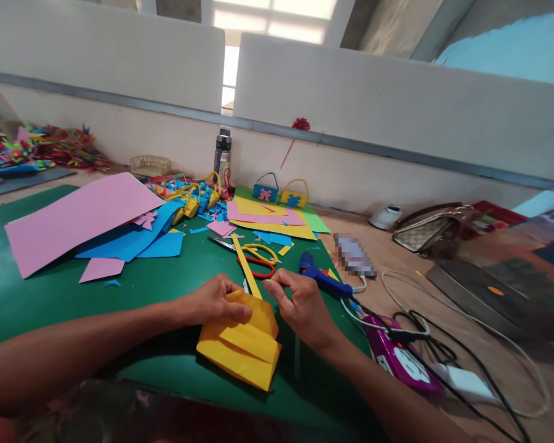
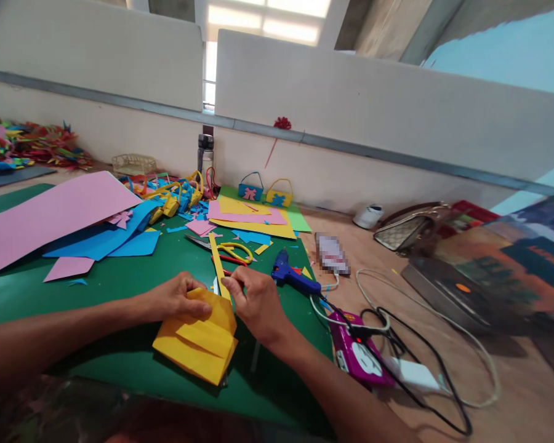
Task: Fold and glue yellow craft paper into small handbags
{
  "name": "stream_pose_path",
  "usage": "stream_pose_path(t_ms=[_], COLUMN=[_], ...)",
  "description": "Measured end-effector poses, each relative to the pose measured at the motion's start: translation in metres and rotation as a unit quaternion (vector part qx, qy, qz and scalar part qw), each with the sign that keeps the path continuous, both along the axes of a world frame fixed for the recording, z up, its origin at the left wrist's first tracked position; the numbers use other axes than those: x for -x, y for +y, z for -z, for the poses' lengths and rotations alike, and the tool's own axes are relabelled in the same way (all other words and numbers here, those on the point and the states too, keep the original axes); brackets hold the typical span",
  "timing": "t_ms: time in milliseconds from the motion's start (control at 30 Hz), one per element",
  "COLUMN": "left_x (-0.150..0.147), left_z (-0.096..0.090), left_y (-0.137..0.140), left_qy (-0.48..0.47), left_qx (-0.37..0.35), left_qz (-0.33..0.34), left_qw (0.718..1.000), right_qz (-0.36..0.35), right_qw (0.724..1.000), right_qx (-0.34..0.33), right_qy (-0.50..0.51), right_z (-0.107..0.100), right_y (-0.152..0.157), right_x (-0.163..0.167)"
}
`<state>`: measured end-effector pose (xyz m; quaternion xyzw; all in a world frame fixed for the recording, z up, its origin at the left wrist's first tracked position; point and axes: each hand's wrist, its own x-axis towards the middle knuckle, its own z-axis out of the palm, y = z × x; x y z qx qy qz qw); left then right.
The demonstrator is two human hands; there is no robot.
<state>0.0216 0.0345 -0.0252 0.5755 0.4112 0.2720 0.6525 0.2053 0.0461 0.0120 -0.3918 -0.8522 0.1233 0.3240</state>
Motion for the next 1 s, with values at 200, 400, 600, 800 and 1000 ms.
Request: stream_pose_path(t_ms=[200, 400, 600, 800, 1000], left_x=[-0.001, -0.003, -0.002, -0.001, -0.002], left_z=[0.000, 0.000, 0.006, 0.008, 0.003], left_y=[0.000, 0.000, 0.001, 0.002, 0.001], left_qy=[0.003, 0.019, 0.022, 0.039, 0.063], left_qx=[-0.026, -0.049, -0.043, -0.044, -0.045], left_qz=[0.010, 0.011, 0.012, 0.020, 0.018], left_qw=[1.000, 0.999, 0.999, 0.998, 0.997], right_qz=[-0.064, -0.044, -0.046, -0.043, -0.039], right_qw=[0.995, 0.997, 0.997, 0.978, 0.959], right_qx=[0.071, 0.040, -0.008, -0.152, -0.221], right_qy=[0.004, -0.056, -0.067, -0.135, -0.176], right_z=[0.004, 0.014, 0.018, 0.025, 0.028], right_y=[-0.008, -0.011, -0.012, -0.007, -0.004], right_x=[0.006, 0.008, 0.007, 0.007, 0.006])
